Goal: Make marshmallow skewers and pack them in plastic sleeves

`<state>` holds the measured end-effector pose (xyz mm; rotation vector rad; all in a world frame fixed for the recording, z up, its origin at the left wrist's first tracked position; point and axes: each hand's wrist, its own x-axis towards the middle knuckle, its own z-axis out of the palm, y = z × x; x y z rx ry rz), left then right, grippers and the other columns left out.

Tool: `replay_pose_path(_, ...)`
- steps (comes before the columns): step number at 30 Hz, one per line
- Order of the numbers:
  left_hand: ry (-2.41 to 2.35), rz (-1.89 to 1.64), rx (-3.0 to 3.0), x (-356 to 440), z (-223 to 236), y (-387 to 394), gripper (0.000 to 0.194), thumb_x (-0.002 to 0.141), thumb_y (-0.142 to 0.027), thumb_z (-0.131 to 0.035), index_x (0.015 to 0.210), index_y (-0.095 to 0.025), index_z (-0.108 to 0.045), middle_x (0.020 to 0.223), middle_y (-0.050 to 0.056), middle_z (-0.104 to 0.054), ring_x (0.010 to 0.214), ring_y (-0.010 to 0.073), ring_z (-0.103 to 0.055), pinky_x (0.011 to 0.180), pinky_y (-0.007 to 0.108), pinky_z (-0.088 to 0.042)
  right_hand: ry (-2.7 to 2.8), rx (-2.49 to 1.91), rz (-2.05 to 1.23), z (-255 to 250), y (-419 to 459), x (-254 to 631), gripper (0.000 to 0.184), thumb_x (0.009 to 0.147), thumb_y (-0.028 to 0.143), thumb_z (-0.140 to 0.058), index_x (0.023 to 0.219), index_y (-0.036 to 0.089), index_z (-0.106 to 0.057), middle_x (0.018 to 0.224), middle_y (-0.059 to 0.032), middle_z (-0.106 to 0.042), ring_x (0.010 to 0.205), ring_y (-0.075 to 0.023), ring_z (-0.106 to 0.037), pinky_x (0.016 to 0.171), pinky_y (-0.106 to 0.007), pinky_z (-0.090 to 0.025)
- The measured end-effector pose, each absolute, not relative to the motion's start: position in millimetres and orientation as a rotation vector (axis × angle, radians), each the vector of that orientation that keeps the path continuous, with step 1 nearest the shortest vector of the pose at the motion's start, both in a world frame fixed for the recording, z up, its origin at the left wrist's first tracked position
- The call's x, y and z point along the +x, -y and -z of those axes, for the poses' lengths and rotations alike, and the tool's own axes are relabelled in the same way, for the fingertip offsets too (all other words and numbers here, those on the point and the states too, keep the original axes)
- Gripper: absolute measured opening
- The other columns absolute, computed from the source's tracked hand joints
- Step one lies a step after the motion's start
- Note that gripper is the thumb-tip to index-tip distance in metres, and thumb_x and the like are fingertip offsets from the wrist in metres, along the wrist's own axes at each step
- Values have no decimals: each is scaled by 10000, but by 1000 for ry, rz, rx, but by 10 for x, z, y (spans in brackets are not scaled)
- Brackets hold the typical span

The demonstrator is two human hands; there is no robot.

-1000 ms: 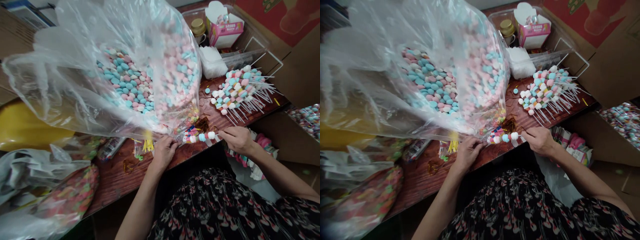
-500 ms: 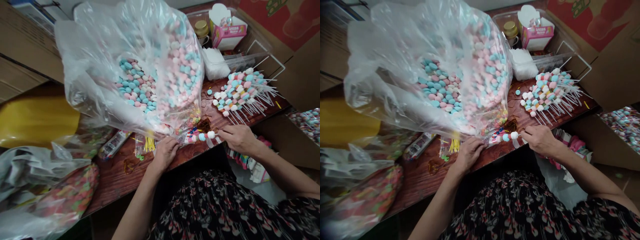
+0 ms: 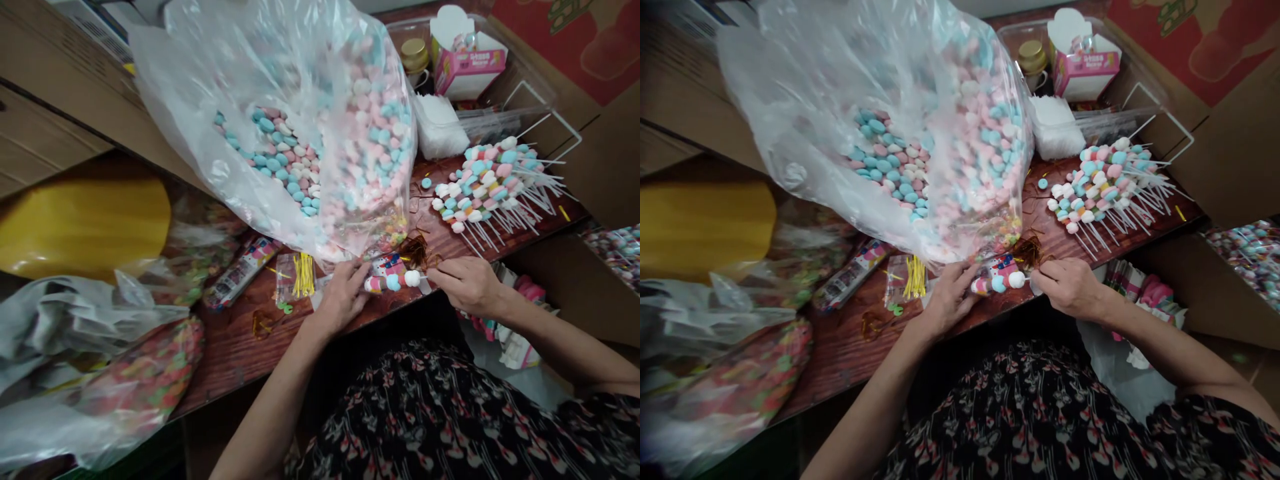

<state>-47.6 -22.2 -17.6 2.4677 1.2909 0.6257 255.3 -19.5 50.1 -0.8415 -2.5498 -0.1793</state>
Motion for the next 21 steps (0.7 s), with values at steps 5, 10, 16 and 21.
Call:
replay_pose_path(5, -1291, -454, 2612, -367, -17, 201, 367, 761, -116, -595, 1120, -187, -614, 1266, 160, -563, 1115, 334, -497, 932, 500, -416, 2537, -762, 238, -553, 186, 2534, 252, 852, 96, -465, 961, 160, -683, 732, -28, -626, 681, -141, -524, 605, -292, -373)
replay_pose_path(10, -1344, -349, 2414, -292, -227, 256, 177, 809, -163, -561, 977, -207, -588, 876, 59, -645, 813, 228, -589, 729, 343, -426, 2505, -726, 314, -693, 134, 2494, 246, 870, 110, -485, 992, 193, -683, 729, -18, -629, 678, -124, -535, 605, -292, -362)
replay_pose_path(16, -1316, -351, 2155, -231, -222, 298, 100, 798, -272, -657, 792, -213, -576, 710, -9, -632, 625, 154, -561, 572, 255, -350, 2494, -445, 421, -811, 34, 2514, 131, 898, 201, -590, 1005, 241, -651, 874, -6, -688, 696, -109, -533, 601, -295, -347)
replay_pose_path(21, -1236, -387, 2050, -207, -220, 313, 147, 763, -319, -704, 818, -215, -616, 687, -27, -640, 620, 147, -573, 575, 244, -367, 2569, -381, 447, -931, -48, 2486, 79, 916, 193, -575, 935, 218, -647, 759, 12, -657, 671, -109, -507, 606, -304, -319)
